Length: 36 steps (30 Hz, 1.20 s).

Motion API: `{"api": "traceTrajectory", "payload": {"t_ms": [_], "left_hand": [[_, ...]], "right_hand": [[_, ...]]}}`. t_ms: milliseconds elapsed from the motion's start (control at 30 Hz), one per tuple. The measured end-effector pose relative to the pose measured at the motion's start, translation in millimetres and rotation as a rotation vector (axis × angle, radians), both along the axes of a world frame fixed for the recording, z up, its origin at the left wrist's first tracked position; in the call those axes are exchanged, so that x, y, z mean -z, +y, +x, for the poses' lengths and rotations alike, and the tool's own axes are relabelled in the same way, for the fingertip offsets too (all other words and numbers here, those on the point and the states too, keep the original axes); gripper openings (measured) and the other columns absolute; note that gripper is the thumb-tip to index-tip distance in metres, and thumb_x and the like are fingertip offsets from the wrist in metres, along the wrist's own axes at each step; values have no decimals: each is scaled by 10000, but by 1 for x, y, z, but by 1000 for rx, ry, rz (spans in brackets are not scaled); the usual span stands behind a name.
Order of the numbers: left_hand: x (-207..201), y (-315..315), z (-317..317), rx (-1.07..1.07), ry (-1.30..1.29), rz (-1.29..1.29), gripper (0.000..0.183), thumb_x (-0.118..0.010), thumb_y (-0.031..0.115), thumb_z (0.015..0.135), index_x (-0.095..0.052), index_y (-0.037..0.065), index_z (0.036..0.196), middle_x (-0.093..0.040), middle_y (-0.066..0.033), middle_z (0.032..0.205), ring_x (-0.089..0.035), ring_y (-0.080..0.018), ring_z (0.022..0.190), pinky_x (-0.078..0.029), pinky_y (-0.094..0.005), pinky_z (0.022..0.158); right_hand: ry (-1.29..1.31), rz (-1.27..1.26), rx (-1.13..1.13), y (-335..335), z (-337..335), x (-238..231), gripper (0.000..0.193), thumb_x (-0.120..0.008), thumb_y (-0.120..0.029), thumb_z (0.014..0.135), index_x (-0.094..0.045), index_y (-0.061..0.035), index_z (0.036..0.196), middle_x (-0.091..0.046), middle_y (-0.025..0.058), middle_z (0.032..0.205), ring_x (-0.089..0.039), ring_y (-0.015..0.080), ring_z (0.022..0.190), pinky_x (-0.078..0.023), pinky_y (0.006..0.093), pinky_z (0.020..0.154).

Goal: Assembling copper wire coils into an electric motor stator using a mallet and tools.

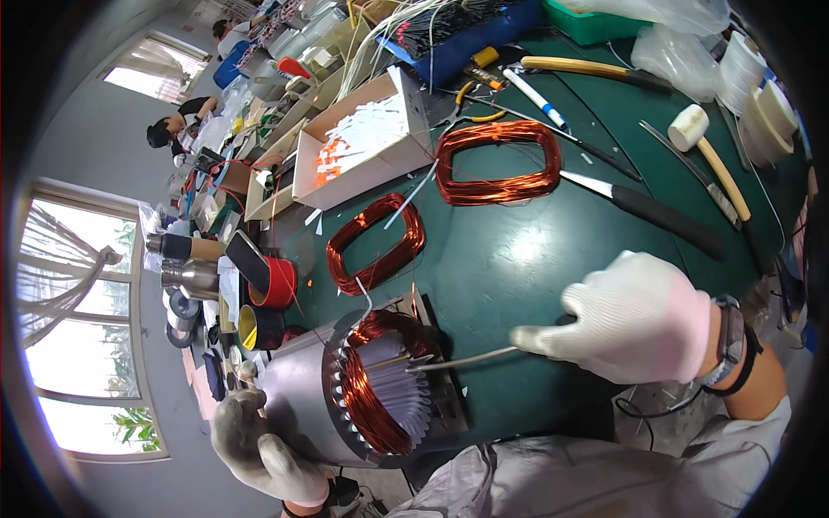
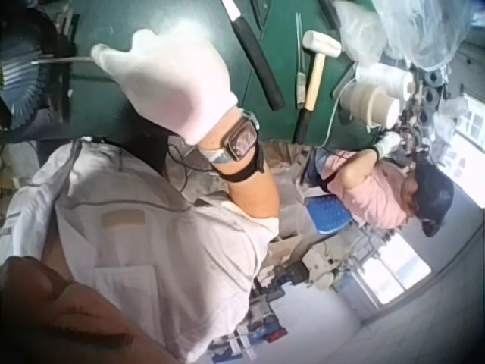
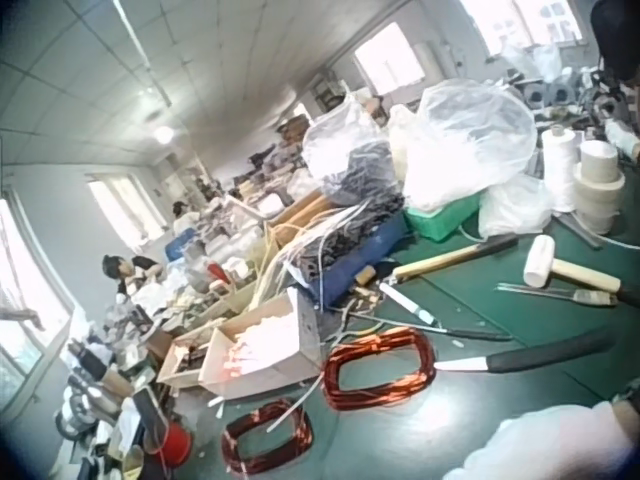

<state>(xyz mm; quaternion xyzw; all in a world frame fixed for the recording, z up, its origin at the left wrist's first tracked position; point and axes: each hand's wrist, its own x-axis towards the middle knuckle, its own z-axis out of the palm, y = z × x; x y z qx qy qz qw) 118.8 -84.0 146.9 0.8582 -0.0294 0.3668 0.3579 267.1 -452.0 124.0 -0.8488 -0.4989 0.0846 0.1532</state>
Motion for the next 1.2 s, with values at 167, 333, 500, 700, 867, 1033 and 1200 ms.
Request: {"api": "traceTrajectory", "payload": {"t_ms": [167,333,500,700,867,1033,1200], "left_hand": [[-1,3,-7,-19,-12,53,614,-620,383,1034,-460,-35,1453,-605,-189,1295,-600,-289,1182,-450,-455,1065],[1,4,-8,-50,-14,1,609,-597,404,1033,-467,-23,1448,-603,-177,1266,-577,-276,1186,-437,-450,1059],[0,5,-12,-86,-17,45,612,-588,407,1033,-466,-15,1459,-599,-173,1281,-571,-278,1204,-428,-451,1071],[-2,1,-11,-97,-12,47,618,-593,418,1031,-470,-5,1465,-594,-169,1298,-572,-281,1219,-424,-457,1083],[0,-2,-4,-70,-21,13,627,-609,421,1028,-469,-7,1464,-591,-171,1304,-573,-285,1231,-425,-468,1108],[-7,-4,-2,34,-20,16,523,-658,332,1016,-512,-23,1370,-647,-215,1255,-635,-324,1138,-522,-472,994],[-5,-6,-2,29,-46,-22,496,-654,303,1012,-525,-36,1351,-652,-226,1238,-645,-331,1114,-526,-466,986]], "right_hand": [[-21,66,204,0,-20,18,280,-664,-431,965,-793,-212,847,-551,80,559,-581,288,477,-431,407,446],[-25,30,236,1,-29,35,136,-747,-479,887,-798,-359,849,-391,32,510,-472,251,437,-301,404,426],[-15,40,193,1,-26,37,233,-749,-467,893,-770,-264,779,-407,31,494,-486,249,421,-340,396,400],[-118,46,190,5,-32,41,212,-728,-440,909,-775,-268,794,-470,20,534,-538,230,442,-420,370,403],[-134,-36,212,14,-28,41,116,-704,-415,922,-787,-336,920,-487,11,570,-544,220,452,-420,356,423],[-11,-9,126,-2,-26,33,104,-692,-390,940,-792,-385,968,-477,16,559,-539,223,441,-377,366,390],[-9,49,101,-1,-29,37,225,-698,-309,915,-778,-407,1101,-474,18,571,-534,214,442,-363,357,379]]}}
